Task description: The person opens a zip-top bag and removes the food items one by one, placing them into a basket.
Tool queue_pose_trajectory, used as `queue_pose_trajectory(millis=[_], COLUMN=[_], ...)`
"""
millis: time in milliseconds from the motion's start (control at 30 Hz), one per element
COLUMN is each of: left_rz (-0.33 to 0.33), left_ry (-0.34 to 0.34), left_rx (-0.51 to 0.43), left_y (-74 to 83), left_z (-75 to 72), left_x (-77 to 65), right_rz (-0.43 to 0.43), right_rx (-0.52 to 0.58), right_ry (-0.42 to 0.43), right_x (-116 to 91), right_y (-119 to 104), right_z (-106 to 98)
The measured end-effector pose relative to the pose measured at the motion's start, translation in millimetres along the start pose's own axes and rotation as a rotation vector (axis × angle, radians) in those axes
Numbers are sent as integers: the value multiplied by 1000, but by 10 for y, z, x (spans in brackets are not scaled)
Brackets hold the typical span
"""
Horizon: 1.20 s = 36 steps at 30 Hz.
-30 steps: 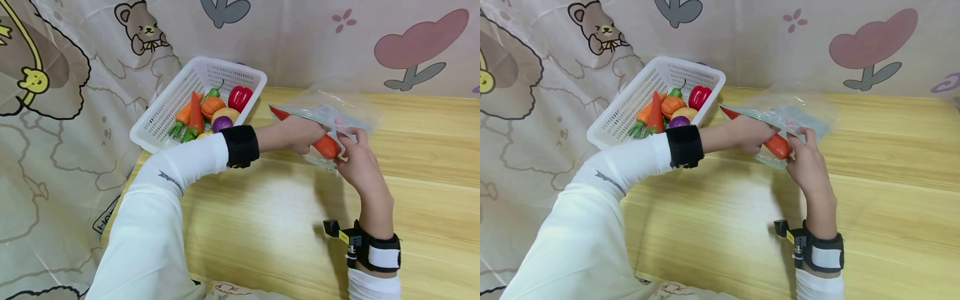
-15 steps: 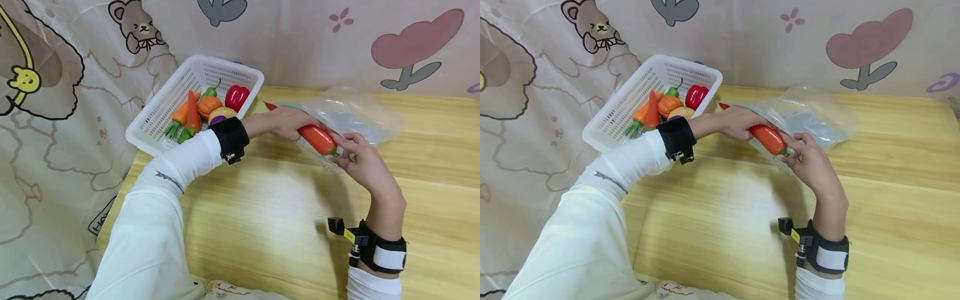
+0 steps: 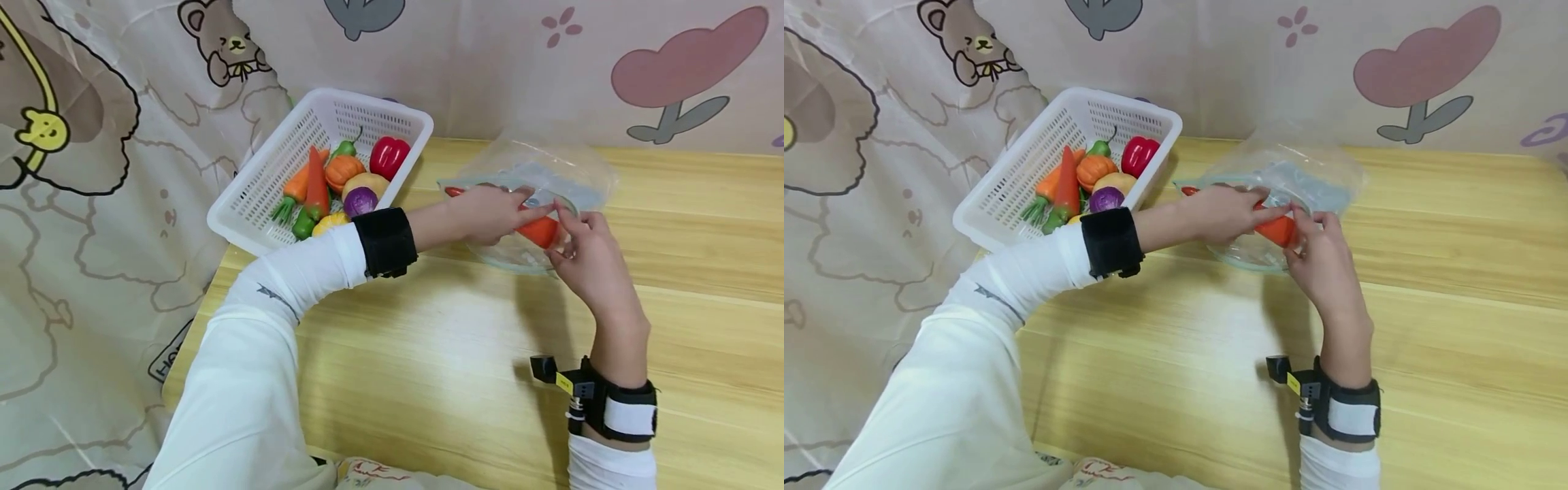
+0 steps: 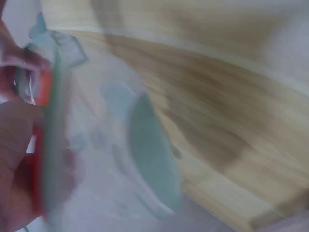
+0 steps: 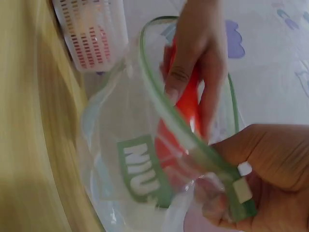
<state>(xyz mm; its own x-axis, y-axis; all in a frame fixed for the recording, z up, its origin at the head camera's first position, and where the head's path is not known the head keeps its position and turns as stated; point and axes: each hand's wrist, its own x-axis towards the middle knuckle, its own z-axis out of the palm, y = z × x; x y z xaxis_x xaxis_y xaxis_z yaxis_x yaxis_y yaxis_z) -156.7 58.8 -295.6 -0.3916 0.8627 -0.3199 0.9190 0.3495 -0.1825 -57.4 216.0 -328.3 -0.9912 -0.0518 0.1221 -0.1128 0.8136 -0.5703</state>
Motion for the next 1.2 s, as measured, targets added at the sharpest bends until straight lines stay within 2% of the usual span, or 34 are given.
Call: queue_pose_trajectory(millis=[67,133,233,367,433,567,700,767,833,933,1033,1100,1133,1200], left_rz=[16,40,69,64,47,-16,-62,-79,-114,-189,-275,-325,-346,-384], left_ry=[-50,-40,49,145,167,174,234,297,338,355,313,292,285,270], left_rx=[-16,-40,-10,57,58,-20,-104,-125,-147,-202,-290,-351,-383,-429], left_y=[31,46,46,23,-13,-147,-311,-383,-443,-536,-629,-681,-703,-740], left_z=[-25,-37,-41,-56,-72,-79,18,87,152,271,409,507,550,623], left_x=[17,22,-5,-104,-185,-418,-711,-872,-1039,-1290,-1500,-1611,-1657,-1733], right_rz=[0,3,29,89,129,172,97,65,69,180,310,402,403,477], right_rx=[27,53,68,66,59,40,5,-21,-45,-90,-130,-100,-82,-42], right_ry=[1,-1,-12,-2,-16,-32,87,155,201,205,217,261,303,346], right_x=[13,26,38,47,48,30,-33,-92,-169,-307,-447,-520,-553,-643], right_y=[-47,-86,-113,-92,-62,35,187,286,407,582,744,916,1076,1655], right_z=[29,59,98,115,98,12,-65,-123,-198,-356,-487,-543,-556,-555])
